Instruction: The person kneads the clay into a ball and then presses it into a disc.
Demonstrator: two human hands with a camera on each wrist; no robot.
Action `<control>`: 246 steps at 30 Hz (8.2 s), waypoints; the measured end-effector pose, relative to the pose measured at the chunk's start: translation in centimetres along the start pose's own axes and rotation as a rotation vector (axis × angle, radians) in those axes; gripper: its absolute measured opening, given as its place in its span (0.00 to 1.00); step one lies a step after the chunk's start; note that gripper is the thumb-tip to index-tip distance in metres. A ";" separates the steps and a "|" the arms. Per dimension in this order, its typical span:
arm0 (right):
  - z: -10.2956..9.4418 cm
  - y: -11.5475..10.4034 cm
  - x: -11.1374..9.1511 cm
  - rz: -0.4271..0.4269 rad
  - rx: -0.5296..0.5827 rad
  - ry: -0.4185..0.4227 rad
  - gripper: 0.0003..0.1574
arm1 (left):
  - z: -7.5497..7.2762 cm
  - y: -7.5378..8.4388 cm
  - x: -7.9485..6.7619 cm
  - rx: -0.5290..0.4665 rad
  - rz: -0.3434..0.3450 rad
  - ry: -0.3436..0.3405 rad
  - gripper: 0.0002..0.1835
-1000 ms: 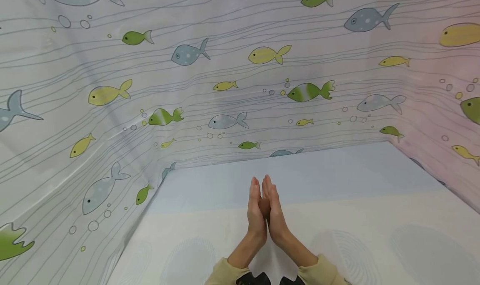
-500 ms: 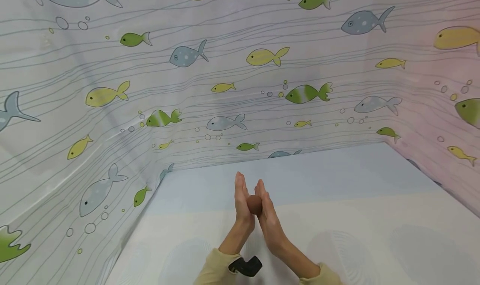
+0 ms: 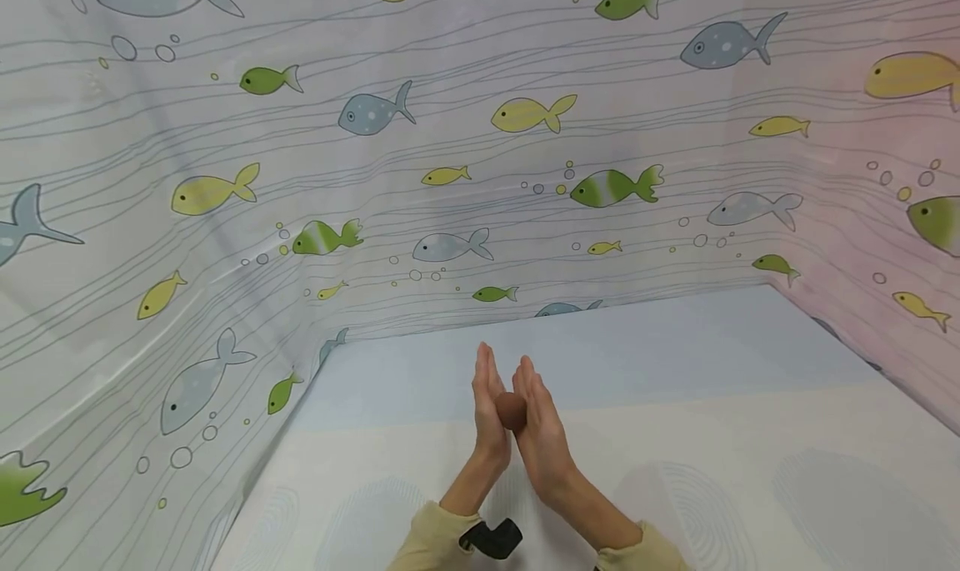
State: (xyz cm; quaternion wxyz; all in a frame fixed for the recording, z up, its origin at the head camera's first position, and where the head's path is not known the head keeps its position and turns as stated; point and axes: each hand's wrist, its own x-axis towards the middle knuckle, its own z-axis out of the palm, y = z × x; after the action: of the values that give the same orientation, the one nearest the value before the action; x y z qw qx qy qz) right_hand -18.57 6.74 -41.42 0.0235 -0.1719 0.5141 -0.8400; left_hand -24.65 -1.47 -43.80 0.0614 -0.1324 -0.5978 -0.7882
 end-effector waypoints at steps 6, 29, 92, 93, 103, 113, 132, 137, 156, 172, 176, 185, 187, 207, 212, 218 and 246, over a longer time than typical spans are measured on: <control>-0.8 0.2 1.1 -0.024 0.020 0.114 0.44 | 1.0 -0.5 -1.5 0.072 0.097 -0.114 0.35; -4.3 0.5 3.9 -0.380 -0.377 0.195 0.39 | 1.8 1.8 -4.2 0.077 0.148 -0.287 0.35; -5.3 0.5 4.2 -0.165 -0.215 0.186 0.52 | 1.9 2.6 -3.5 0.182 0.207 -0.300 0.37; -5.4 0.6 4.2 -0.165 -0.216 0.190 0.52 | 1.9 2.9 -3.6 0.193 0.205 -0.305 0.37; -2.8 1.5 2.9 -0.122 -0.289 0.070 0.44 | 1.3 1.6 -2.6 0.195 0.092 -0.182 0.34; -0.4 1.1 0.8 -0.109 -0.299 0.034 0.42 | 0.1 1.8 -0.3 0.185 0.100 -0.079 0.35; 1.1 -0.5 -0.6 -0.054 -0.200 -0.027 0.42 | -0.8 2.9 1.3 0.177 0.112 -0.054 0.37; 0.2 -0.5 -0.1 -0.052 -0.196 0.038 0.43 | -0.1 2.1 -0.1 0.181 0.078 -0.102 0.37; -2.6 -0.9 2.6 -0.113 -0.139 0.147 0.45 | 1.8 0.6 -3.6 0.159 0.090 -0.233 0.36; -3.8 -0.3 2.9 -0.117 -0.149 0.160 0.46 | 1.8 2.8 -4.8 0.197 0.112 -0.276 0.37; -3.9 -0.1 2.8 -0.108 -0.134 0.157 0.45 | 1.9 3.0 -4.9 0.196 0.118 -0.286 0.36; -1.6 0.4 1.3 -0.059 -0.183 0.094 0.44 | 1.4 2.1 -3.5 0.206 0.147 -0.188 0.35; -1.1 0.4 1.0 -0.059 -0.186 0.088 0.43 | 1.3 1.8 -3.1 0.207 0.150 -0.159 0.34; 1.5 -0.9 -1.2 -0.009 -0.103 -0.011 0.42 | -0.6 3.4 1.0 0.155 0.107 0.014 0.35; 2.0 -1.1 -1.4 -0.024 -0.097 -0.017 0.42 | -0.8 3.4 1.4 0.142 0.100 0.017 0.35; 2.3 -1.4 -1.3 -0.048 -0.088 -0.003 0.42 | -0.9 3.1 1.2 0.128 0.093 -0.004 0.36; -0.7 -0.9 2.3 -0.147 -0.049 0.224 0.43 | 1.8 2.2 -3.6 0.111 0.138 -0.223 0.34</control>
State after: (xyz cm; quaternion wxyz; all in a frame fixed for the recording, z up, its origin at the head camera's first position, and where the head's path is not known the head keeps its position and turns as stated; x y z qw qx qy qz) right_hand -20.83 7.28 -40.28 -0.1000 -0.1147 0.5198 -0.8406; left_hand -20.42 -0.57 -42.29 0.0559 -0.2566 -0.6330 -0.7283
